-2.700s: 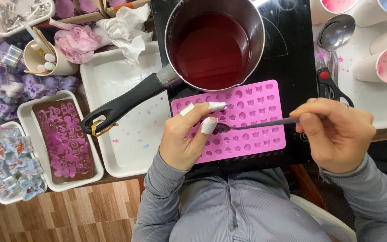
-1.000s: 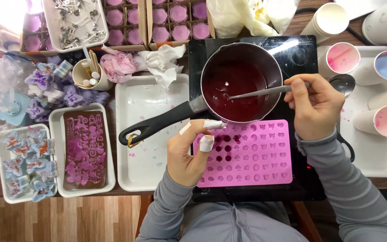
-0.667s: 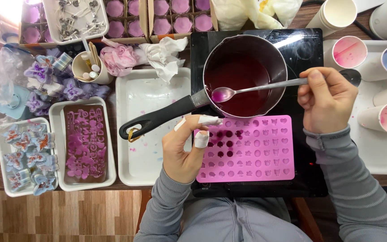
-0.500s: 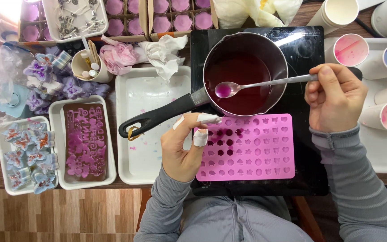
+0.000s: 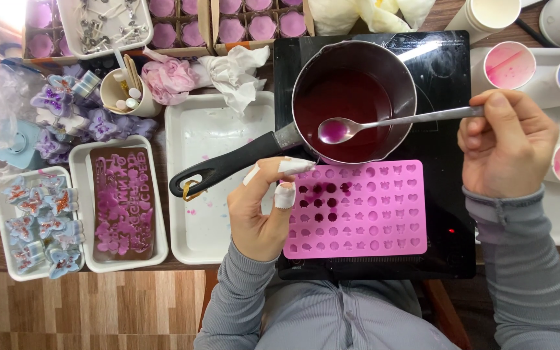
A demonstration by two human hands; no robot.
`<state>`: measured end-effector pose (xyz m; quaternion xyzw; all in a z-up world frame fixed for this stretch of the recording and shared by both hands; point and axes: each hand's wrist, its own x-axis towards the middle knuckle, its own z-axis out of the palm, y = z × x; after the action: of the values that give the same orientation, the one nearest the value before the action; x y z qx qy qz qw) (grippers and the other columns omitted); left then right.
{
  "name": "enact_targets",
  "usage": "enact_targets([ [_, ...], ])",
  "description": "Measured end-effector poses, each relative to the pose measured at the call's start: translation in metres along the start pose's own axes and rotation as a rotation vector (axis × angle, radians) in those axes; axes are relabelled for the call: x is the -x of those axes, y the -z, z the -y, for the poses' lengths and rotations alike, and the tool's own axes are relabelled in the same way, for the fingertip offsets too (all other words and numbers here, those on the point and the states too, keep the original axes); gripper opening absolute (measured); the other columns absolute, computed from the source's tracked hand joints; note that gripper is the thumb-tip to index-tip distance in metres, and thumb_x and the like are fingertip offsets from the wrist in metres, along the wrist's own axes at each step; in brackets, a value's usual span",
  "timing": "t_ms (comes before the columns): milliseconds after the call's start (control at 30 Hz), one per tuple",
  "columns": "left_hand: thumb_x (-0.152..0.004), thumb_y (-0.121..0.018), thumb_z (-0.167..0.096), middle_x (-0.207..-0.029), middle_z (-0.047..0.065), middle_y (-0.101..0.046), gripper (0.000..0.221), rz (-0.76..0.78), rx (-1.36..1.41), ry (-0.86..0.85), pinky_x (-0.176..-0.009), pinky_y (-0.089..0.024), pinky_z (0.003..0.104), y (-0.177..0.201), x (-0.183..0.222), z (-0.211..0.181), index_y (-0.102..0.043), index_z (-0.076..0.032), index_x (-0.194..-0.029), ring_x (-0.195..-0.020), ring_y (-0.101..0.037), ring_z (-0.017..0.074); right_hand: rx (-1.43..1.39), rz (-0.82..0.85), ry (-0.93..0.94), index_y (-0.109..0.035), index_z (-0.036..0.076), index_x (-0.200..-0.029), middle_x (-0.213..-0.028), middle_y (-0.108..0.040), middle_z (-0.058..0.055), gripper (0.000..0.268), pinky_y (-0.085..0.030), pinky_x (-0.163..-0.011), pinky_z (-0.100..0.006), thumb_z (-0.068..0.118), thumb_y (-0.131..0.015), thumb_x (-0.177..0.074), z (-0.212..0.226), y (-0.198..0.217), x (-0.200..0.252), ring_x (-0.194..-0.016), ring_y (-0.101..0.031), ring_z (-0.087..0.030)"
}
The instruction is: The person scoops melted red wax from a saucepan on an induction cooktop and pours it into a pink silicone mold with small animal-shaped cavities. They use a spoon to transfer the wax and occasionally wipe the spoon with a tissue.
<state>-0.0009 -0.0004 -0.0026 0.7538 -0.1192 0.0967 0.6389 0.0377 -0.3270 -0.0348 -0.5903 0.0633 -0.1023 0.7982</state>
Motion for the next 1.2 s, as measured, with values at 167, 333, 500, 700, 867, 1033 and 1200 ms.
enact_targets([
  [167,-0.108,-0.06,-0.012,-0.114,0.01,-0.072,0.02,-0.058,-0.024,-0.025,-0.095,-0.055,0.03,-0.001,0.001,-0.002,-0.068,0.0,-0.121,-0.096,-0.068,0.0159,0.047,-0.01,0.002,-0.064,-0.005,-0.105,-0.08,-0.061,-0.009,0.02,-0.041,-0.056,-0.022,0.005,-0.054,-0.119,0.022,-0.004,0.015,-0.064,-0.054,-0.012],
  [333,-0.108,-0.061,-0.013,-0.116,0.011,-0.071,0.021,-0.048,-0.029,-0.024,-0.094,-0.054,0.028,-0.002,0.003,-0.002,-0.068,0.001,-0.123,-0.098,-0.068,0.0169,0.003,-0.047,-0.056,-0.067,-0.004,-0.104,-0.077,-0.062,-0.008,0.019,-0.043,-0.057,-0.022,0.005,-0.055,-0.115,0.029,-0.002,0.038,-0.064,-0.055,-0.011],
  [500,-0.107,-0.064,-0.012,-0.118,0.013,-0.072,0.019,0.001,-0.041,-0.033,-0.097,-0.055,0.029,-0.006,0.005,0.001,-0.068,0.001,-0.12,-0.104,-0.071,0.0205,0.051,0.025,-0.147,-0.065,-0.008,-0.109,-0.081,-0.062,-0.011,0.019,-0.042,-0.062,-0.023,0.002,-0.053,-0.119,0.004,0.038,0.06,-0.067,-0.053,-0.011],
  [700,-0.106,-0.064,-0.011,-0.114,0.012,-0.074,0.019,0.04,-0.037,-0.023,-0.099,-0.056,0.032,-0.006,0.002,-0.001,-0.069,0.0,-0.12,-0.105,-0.072,0.0216,0.089,0.027,-0.193,-0.065,-0.009,-0.11,-0.079,-0.061,-0.01,0.019,-0.04,-0.059,-0.021,0.004,-0.055,-0.119,-0.016,0.051,0.071,-0.066,-0.052,-0.012],
  [867,-0.107,-0.064,-0.011,-0.114,0.012,-0.074,0.018,0.04,-0.032,-0.034,-0.095,-0.056,0.029,-0.007,0.002,0.001,-0.07,0.0,-0.12,-0.101,-0.073,0.0202,0.121,0.041,-0.204,-0.065,-0.009,-0.109,-0.08,-0.061,-0.01,0.018,-0.041,-0.063,-0.023,0.004,-0.056,-0.117,-0.026,0.056,0.074,-0.069,-0.055,-0.012],
  [1033,-0.107,-0.063,-0.012,-0.113,0.012,-0.074,0.018,0.042,-0.006,-0.041,-0.094,-0.057,0.029,-0.007,0.003,0.005,-0.07,0.0,-0.119,-0.1,-0.073,0.0195,0.165,0.059,-0.216,-0.064,-0.009,-0.109,-0.08,-0.062,-0.01,0.017,-0.043,-0.061,-0.022,0.005,-0.056,-0.115,-0.031,0.056,0.073,-0.066,-0.055,-0.01],
  [1200,-0.108,-0.063,-0.012,-0.114,0.012,-0.074,0.018,0.04,-0.018,-0.042,-0.093,-0.057,0.029,-0.005,0.003,0.004,-0.07,0.001,-0.119,-0.099,-0.072,0.0192,0.241,0.047,-0.187,-0.064,-0.01,-0.109,-0.081,-0.062,-0.009,0.017,-0.044,-0.064,-0.021,0.004,-0.057,-0.115,-0.024,0.047,0.074,-0.067,-0.055,-0.009],
])
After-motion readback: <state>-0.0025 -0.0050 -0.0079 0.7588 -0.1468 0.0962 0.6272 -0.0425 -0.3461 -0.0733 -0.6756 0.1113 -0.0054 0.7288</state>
